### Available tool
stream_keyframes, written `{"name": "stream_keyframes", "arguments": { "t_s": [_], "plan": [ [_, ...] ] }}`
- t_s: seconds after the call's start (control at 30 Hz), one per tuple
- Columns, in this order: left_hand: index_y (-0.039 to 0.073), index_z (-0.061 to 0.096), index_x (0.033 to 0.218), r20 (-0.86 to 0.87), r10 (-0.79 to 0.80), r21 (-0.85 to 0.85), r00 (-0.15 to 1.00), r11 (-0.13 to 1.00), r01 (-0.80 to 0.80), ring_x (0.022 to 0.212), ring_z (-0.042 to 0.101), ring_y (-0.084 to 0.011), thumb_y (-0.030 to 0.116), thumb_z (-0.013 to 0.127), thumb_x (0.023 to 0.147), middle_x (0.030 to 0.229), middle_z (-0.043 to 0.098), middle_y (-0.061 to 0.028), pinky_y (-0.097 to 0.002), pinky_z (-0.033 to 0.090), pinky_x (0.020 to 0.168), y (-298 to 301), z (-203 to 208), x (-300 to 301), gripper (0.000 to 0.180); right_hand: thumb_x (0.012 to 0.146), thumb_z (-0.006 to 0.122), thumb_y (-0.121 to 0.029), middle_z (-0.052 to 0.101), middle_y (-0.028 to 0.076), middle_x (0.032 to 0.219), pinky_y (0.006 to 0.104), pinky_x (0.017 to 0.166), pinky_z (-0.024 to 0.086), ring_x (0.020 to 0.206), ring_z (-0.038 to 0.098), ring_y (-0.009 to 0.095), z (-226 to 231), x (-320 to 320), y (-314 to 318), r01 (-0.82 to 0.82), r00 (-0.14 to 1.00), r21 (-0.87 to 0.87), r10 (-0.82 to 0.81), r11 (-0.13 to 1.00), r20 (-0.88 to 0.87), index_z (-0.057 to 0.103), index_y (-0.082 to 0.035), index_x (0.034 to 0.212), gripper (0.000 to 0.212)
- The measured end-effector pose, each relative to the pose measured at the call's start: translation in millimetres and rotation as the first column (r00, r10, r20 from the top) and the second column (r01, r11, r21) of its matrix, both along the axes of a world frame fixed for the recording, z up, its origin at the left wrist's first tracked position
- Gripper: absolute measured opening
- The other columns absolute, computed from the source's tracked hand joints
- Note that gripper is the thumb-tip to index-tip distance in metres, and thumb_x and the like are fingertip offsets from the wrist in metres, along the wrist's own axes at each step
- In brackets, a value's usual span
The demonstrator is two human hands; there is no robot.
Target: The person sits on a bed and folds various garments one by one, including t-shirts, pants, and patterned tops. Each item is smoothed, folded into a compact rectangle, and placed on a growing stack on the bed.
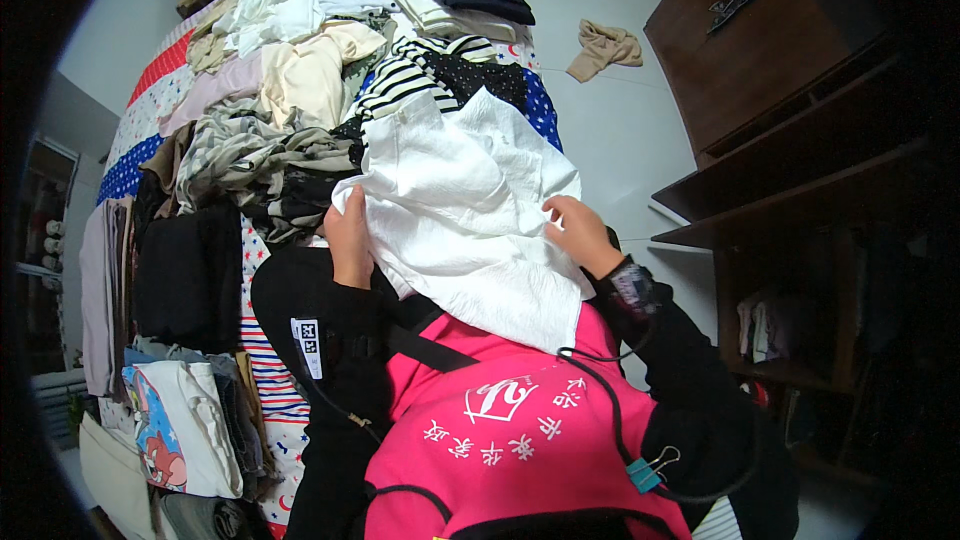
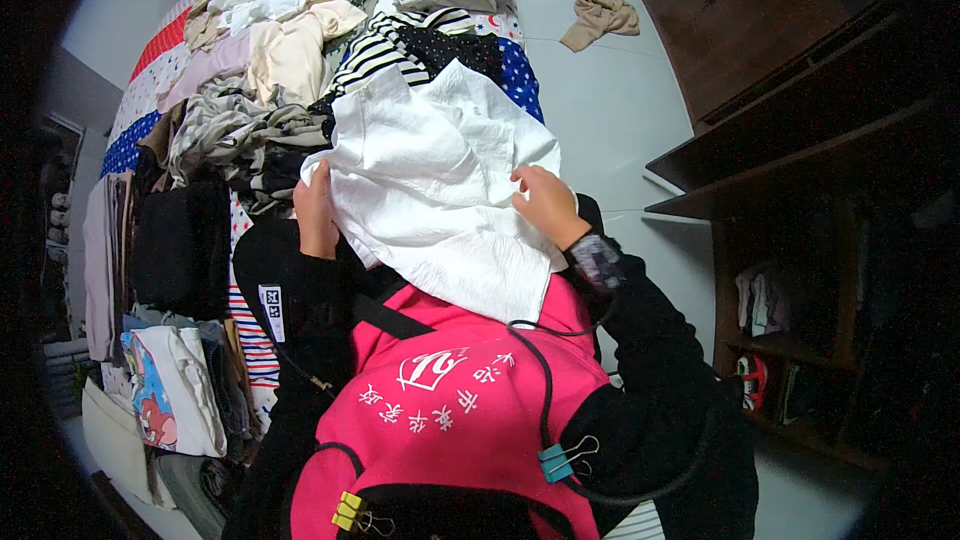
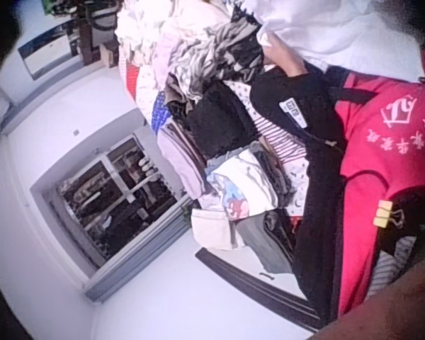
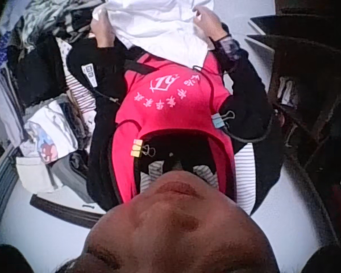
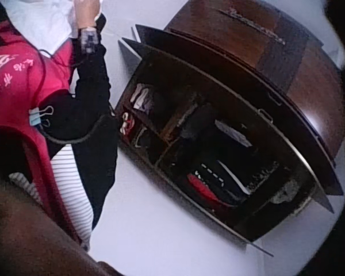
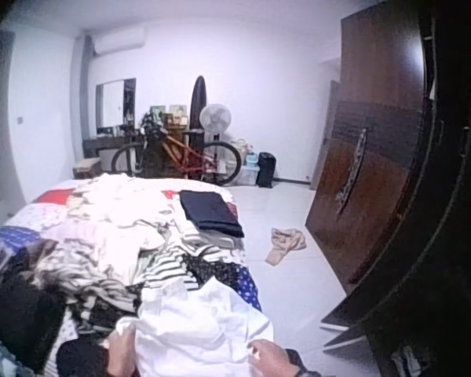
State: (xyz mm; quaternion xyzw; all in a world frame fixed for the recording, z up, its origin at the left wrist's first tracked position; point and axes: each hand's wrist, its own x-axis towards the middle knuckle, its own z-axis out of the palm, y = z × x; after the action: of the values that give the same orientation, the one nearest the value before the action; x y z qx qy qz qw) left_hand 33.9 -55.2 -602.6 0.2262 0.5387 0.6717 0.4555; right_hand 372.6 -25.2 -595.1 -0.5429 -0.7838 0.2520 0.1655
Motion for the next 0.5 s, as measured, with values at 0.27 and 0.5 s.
{"name": "stream_keyframes", "arguments": {
  "t_s": [0.27, 0.5],
  "plan": [
    [-0.004, 0.061, 0.099, -0.084, 0.055, -0.006, 0.995, 0.998, -0.055, 0.078, 0.055, -0.0105, 0.018, 0.055, 0.09, 0.091, 0.062, -0.0038, -0.0239, 0.043, 0.07, -1.2, 4.2, -1.5, 0.025, 0.076, 0.057, -0.006, 0.06, 0.011, 0.081, 0.0418, 0.073, 0.043, 0.081, 0.056, 0.029, -41.3, -3.3, 8.9, -0.114, 0.993, 0.424, 0.085, 0.899, 0.087, 0.056, -0.01, 0.114, 0.038],
    [-0.007, 0.06, 0.103, -0.072, 0.09, 0.011, 0.993, 0.996, -0.09, 0.081, 0.058, -0.0129, 0.018, 0.056, 0.089, 0.096, 0.063, -0.007, -0.0251, 0.044, 0.07, -1.1, 5.7, -3.7, 0.029, 0.073, 0.059, -0.002, 0.059, 0.008, 0.087, 0.0398, 0.069, 0.044, 0.076, 0.056, 0.028, 48.6, 34.2, -30.8, -0.217, 0.941, 0.669, 0.336, 0.711, -0.052, 0.057, -0.011, 0.107, 0.035]
  ]
}}
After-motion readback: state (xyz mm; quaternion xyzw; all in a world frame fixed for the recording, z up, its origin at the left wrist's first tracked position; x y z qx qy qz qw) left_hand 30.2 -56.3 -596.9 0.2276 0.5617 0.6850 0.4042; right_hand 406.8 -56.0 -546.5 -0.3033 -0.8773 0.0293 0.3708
